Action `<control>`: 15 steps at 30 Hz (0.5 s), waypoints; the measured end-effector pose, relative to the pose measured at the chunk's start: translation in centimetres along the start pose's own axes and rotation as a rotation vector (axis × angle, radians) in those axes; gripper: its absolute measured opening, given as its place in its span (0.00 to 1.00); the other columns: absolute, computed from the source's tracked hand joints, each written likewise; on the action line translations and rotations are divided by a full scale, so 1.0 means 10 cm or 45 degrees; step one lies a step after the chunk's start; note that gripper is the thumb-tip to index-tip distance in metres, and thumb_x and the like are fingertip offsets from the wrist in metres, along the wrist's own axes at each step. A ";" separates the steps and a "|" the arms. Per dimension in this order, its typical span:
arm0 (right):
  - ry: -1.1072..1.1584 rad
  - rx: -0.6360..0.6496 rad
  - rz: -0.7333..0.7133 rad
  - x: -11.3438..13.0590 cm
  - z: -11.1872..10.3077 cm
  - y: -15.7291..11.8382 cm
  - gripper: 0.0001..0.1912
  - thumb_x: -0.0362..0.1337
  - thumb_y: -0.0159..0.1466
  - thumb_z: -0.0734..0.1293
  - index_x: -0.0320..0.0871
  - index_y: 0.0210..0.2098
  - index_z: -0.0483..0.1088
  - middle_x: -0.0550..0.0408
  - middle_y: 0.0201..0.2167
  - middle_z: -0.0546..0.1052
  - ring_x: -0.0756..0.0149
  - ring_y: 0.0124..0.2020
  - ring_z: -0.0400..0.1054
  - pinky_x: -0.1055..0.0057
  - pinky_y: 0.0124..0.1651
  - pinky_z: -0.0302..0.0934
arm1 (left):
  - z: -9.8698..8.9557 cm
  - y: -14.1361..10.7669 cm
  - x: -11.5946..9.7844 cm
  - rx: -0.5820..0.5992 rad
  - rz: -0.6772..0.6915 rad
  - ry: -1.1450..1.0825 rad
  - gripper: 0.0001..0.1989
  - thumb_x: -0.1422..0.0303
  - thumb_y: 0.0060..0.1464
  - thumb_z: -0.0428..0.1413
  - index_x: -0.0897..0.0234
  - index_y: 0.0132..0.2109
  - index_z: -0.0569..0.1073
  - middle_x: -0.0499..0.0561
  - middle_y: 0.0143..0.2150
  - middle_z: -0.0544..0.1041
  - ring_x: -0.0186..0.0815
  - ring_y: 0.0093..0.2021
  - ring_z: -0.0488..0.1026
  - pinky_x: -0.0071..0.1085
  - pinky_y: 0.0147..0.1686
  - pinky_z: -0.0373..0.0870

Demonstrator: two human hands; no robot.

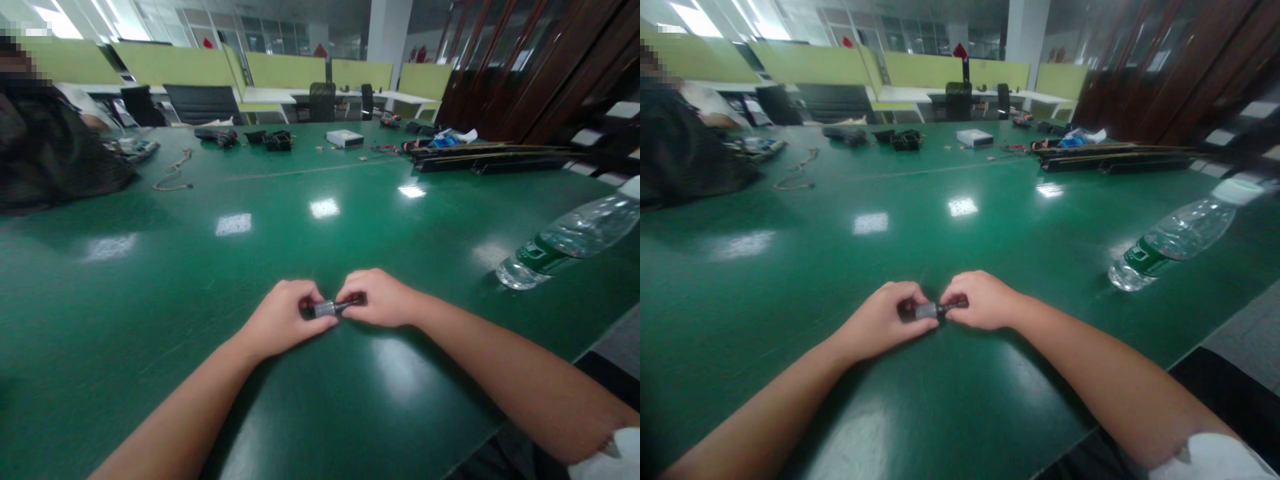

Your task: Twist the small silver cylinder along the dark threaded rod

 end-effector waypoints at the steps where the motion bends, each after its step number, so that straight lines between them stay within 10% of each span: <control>1: -0.005 0.000 -0.006 0.00 0.00 0.00 0.07 0.31 0.59 0.71 0.41 0.39 0.79 0.54 0.33 0.77 0.68 0.35 0.70 0.73 0.39 0.60 | 0.00 0.00 0.00 0.000 0.000 0.005 0.14 0.56 0.51 0.64 0.63 0.32 0.74 0.45 0.29 0.76 0.33 0.29 0.71 0.29 0.31 0.61; 15: -0.021 0.003 -0.048 0.03 0.00 0.00 0.09 0.33 0.61 0.70 0.41 0.41 0.79 0.54 0.35 0.78 0.67 0.36 0.70 0.73 0.41 0.60 | 0.00 0.01 0.00 0.017 -0.001 0.012 0.14 0.57 0.51 0.64 0.63 0.32 0.73 0.45 0.28 0.75 0.33 0.29 0.70 0.29 0.31 0.60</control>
Point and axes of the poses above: each hand's wrist, its own y-axis towards the middle knuckle, its own z-axis out of the palm, x = y × z, the point moved 6 cm from there along y, towards the middle knuckle
